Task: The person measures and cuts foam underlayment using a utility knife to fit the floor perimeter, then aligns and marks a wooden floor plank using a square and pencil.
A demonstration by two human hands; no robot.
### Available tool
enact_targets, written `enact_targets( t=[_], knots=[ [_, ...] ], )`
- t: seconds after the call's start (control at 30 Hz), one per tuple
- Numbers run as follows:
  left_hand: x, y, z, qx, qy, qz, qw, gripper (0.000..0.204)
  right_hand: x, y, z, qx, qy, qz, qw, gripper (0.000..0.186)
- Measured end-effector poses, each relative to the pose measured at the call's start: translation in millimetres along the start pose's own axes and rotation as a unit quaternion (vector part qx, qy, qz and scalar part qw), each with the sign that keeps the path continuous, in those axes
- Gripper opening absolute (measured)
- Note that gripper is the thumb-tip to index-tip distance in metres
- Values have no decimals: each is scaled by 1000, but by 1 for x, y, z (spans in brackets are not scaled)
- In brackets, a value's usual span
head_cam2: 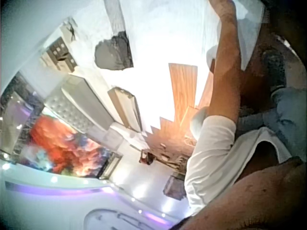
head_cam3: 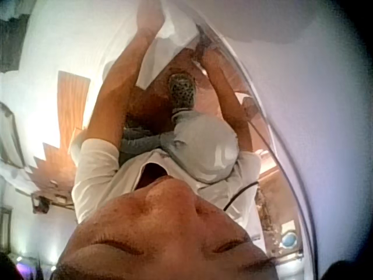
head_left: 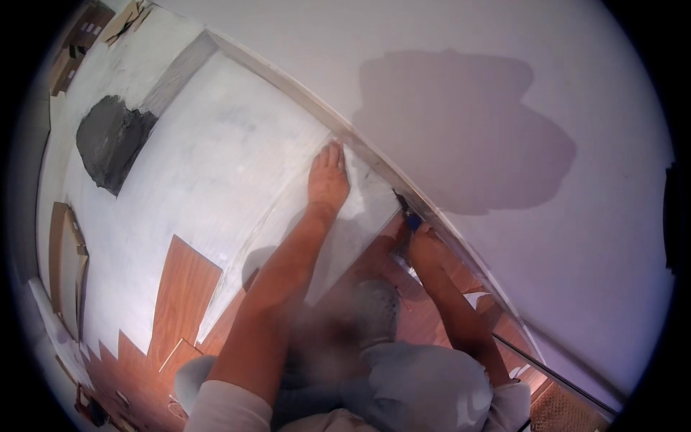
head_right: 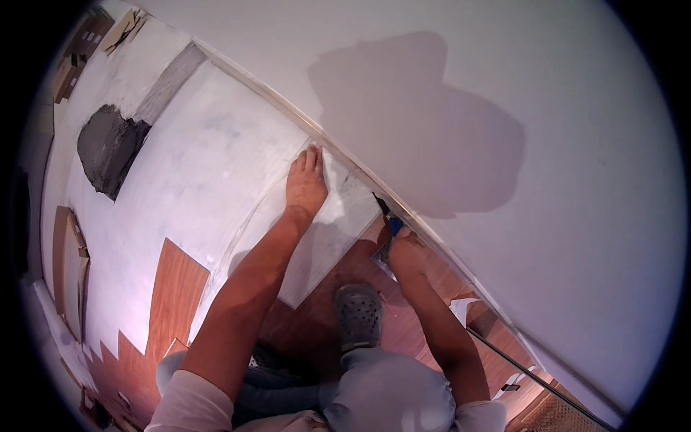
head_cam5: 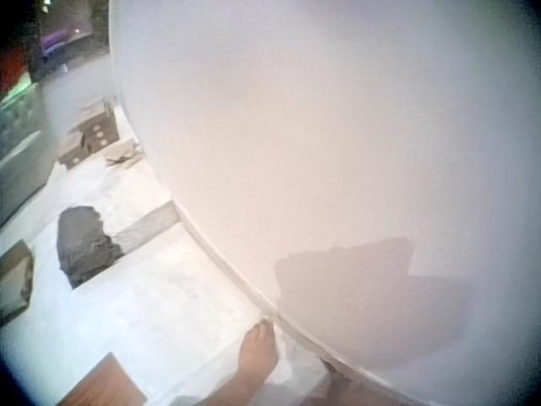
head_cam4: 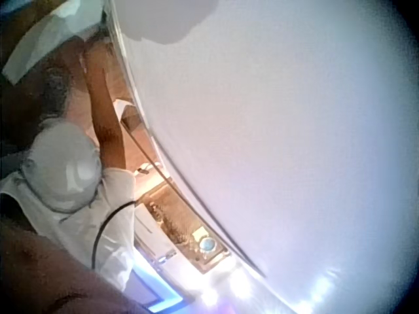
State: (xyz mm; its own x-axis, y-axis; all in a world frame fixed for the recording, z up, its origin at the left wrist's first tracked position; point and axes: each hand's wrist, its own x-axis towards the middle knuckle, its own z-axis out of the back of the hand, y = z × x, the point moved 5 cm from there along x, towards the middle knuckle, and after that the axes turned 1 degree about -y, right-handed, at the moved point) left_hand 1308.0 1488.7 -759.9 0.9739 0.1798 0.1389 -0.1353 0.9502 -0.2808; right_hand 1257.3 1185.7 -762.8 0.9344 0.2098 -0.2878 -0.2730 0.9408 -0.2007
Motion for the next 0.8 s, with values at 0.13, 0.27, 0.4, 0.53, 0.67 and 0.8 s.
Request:
enact_targets(
  t=[0.13, 0.27, 0.4, 0.53, 0.67, 0.8],
  knots=[
    [4, -1, -3, 19, 14, 8, 1000, 56, -12, -11, 20, 23, -55, 26, 998, 44],
    [-4, -6, 3, -29, -46, -9, 998, 54, -3, 6, 36, 18, -89, 58, 994, 29],
    [-42, -29, 12, -156, -59, -110, 980, 51, 6, 24, 40, 14, -119, 82, 989, 27],
    [-74, -56, 2, -209, 91, -219, 949, 47, 8, 21, 36, 38, -115, 79, 990, 29],
    [-66, -52, 0, -163, 84, -236, 954, 48, -3, 6, 41, 64, -148, 101, 982, 35],
    [-54, -33, 5, -98, 63, -221, 968, 51, -14, -5, 50, 21, -177, 107, 978, 44]
  ],
)
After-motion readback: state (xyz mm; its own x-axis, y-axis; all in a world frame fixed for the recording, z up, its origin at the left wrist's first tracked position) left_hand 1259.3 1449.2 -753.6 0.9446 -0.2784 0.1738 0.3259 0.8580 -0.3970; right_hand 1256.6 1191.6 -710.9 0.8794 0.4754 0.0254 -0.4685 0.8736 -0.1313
